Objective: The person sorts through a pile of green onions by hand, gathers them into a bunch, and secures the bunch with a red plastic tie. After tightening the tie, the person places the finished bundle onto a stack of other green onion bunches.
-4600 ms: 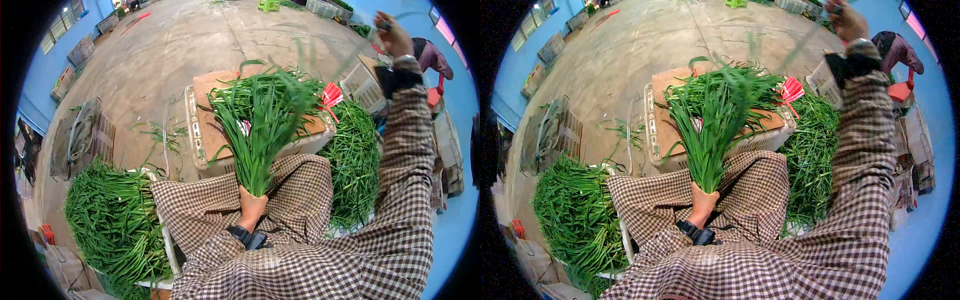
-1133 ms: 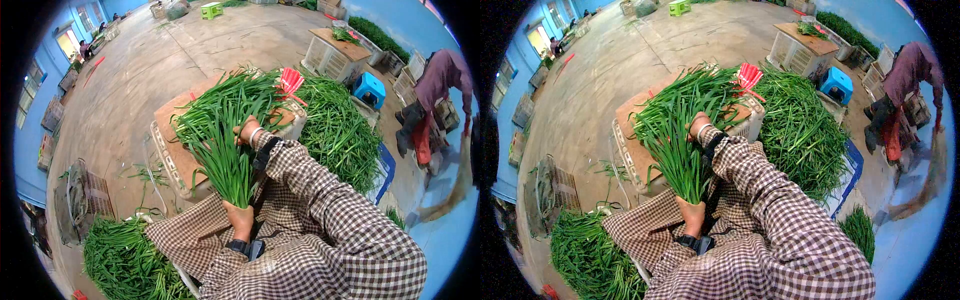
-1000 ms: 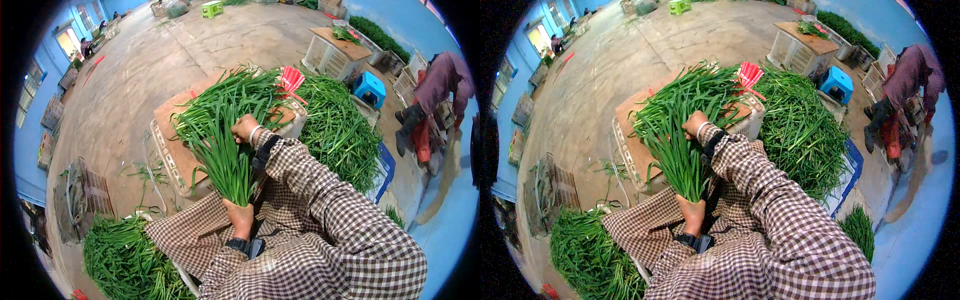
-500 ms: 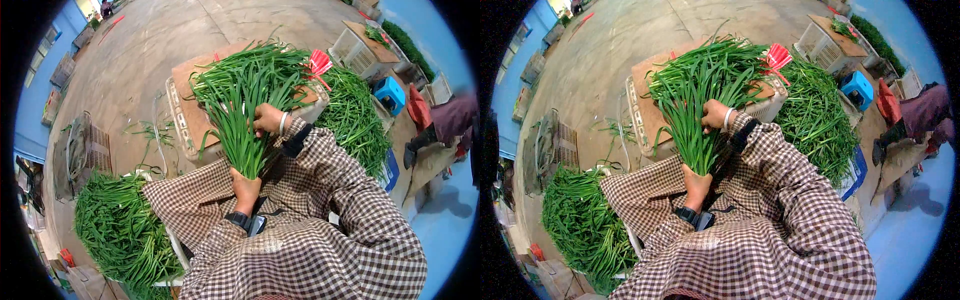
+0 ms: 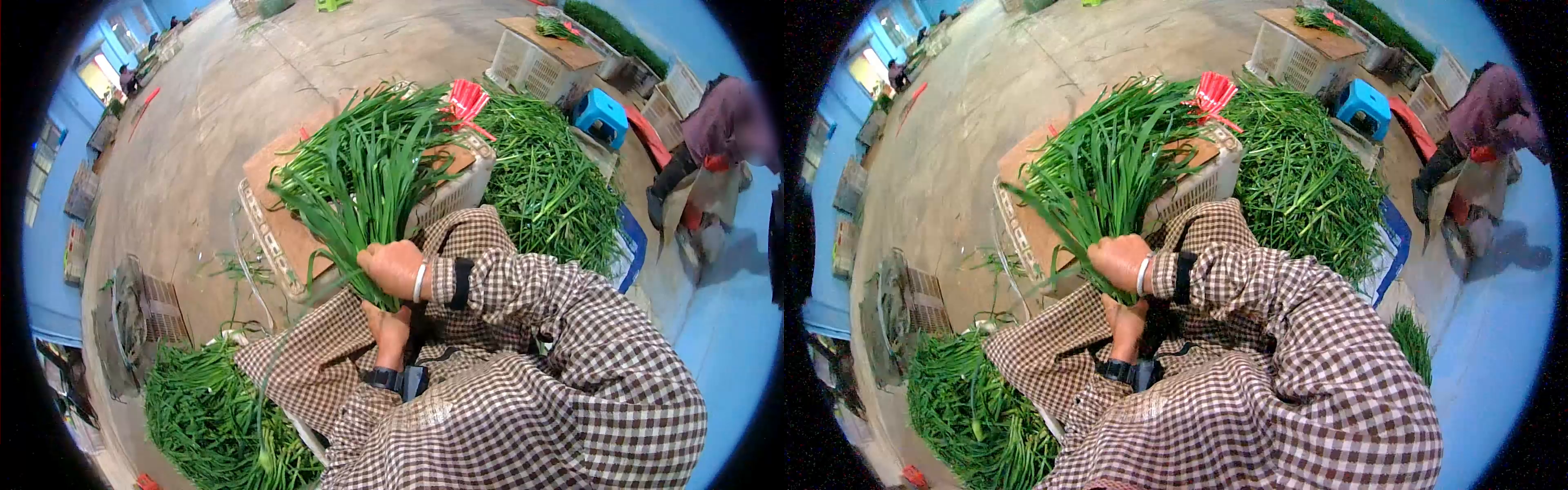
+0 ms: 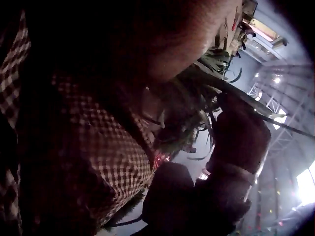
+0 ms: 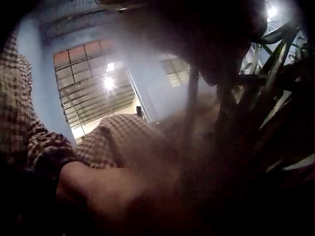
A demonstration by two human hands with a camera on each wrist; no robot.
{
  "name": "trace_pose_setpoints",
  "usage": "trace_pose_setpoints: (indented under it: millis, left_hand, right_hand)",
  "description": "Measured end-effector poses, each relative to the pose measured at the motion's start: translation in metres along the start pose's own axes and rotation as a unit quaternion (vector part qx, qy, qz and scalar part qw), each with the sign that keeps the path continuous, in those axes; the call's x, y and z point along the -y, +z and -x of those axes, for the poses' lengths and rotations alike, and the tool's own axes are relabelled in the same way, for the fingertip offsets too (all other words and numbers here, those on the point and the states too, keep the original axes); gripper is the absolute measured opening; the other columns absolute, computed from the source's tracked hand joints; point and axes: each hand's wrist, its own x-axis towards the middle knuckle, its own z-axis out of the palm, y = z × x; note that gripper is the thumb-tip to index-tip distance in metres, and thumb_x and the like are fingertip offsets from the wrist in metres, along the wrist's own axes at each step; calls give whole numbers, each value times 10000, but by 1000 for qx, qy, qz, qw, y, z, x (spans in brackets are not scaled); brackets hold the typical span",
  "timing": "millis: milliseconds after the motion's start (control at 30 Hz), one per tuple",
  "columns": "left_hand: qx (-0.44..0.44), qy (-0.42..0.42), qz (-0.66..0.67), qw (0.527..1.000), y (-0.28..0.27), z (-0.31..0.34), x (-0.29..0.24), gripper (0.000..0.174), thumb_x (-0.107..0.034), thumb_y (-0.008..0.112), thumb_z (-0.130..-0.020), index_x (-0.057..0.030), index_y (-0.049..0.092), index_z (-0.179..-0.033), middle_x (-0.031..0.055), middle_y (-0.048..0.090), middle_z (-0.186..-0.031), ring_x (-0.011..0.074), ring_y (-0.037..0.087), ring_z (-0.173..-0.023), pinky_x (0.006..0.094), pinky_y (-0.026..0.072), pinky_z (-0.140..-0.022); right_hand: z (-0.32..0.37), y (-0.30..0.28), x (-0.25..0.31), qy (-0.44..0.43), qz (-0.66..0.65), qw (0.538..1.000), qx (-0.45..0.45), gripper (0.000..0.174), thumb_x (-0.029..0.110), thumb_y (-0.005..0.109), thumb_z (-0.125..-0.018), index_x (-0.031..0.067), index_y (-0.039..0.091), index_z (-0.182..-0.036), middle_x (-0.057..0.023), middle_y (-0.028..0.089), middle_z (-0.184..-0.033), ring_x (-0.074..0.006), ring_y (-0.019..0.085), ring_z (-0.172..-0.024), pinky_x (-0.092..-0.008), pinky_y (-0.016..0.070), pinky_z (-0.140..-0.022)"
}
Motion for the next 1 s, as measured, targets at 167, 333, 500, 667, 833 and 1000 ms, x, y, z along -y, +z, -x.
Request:
trace_pose_setpoints:
  millis: [167, 333, 500, 667, 833, 1000]
  left_hand:
    - [76, 4, -6, 997, 9, -10, 24, 346, -130, 569, -847, -10, 413, -1132, 125, 526, -1024, 223, 547, -870, 350, 459, -726]
    - [43, 79, -37, 995, 4, -10, 16, 416, -146, 638, -777, 14, 420, -1093, 126, 549, -991, 219, 553, -844, 353, 459, -689]
    - [68, -68, 17, 995, -8, -6, -8, 477, -94, 656, -679, 18, 425, -1081, 134, 536, -1012, 228, 544, -870, 337, 448, -719]
    - [10, -79, 252, 964, 12, -6, 15, 495, -87, 683, -721, -18, 464, -1160, 91, 556, -1020, 201, 532, -911, 350, 451, -788]
    - [68, -74, 216, 971, 9, -11, 22, 474, -76, 681, -716, -14, 479, -1140, 90, 563, -1034, 195, 543, -903, 340, 457, -767]
    - [79, -22, 215, 973, 16, -15, 55, 453, -65, 678, -710, -9, 495, -1120, 88, 570, -1049, 190, 553, -894, 330, 464, -745]
  right_hand:
    - [13, 0, 21, -71, -2, 996, -50, 167, 130, 602, -637, 49, 510, -749, -93, 528, -676, -244, 599, -575, -343, 478, -460]
    - [9, 10, 11, -80, 29, 996, -27, 173, 148, 594, -669, 52, 513, -789, -102, 536, -702, -256, 598, -580, -353, 474, -457]
    - [-5, 19, -14, -6, -51, 994, 96, 154, 111, 604, -705, 34, 566, -832, -161, 595, -765, -329, 613, -677, -435, 498, -536]
    - [10, 29, 10, -78, -1, 997, 9, 136, 128, 621, -668, 35, 584, -759, -136, 571, -674, -281, 619, -612, -381, 506, -488]
    - [27, 34, 28, -191, 41, 979, -54, 126, 156, 599, -639, 49, 551, -684, -85, 543, -683, -188, 593, -594, -315, 481, -437]
    - [5, 6, 29, -56, -308, 950, 7, 54, 95, 583, -696, 44, 572, -706, -105, 554, -636, -239, 579, -595, -359, 471, -564]
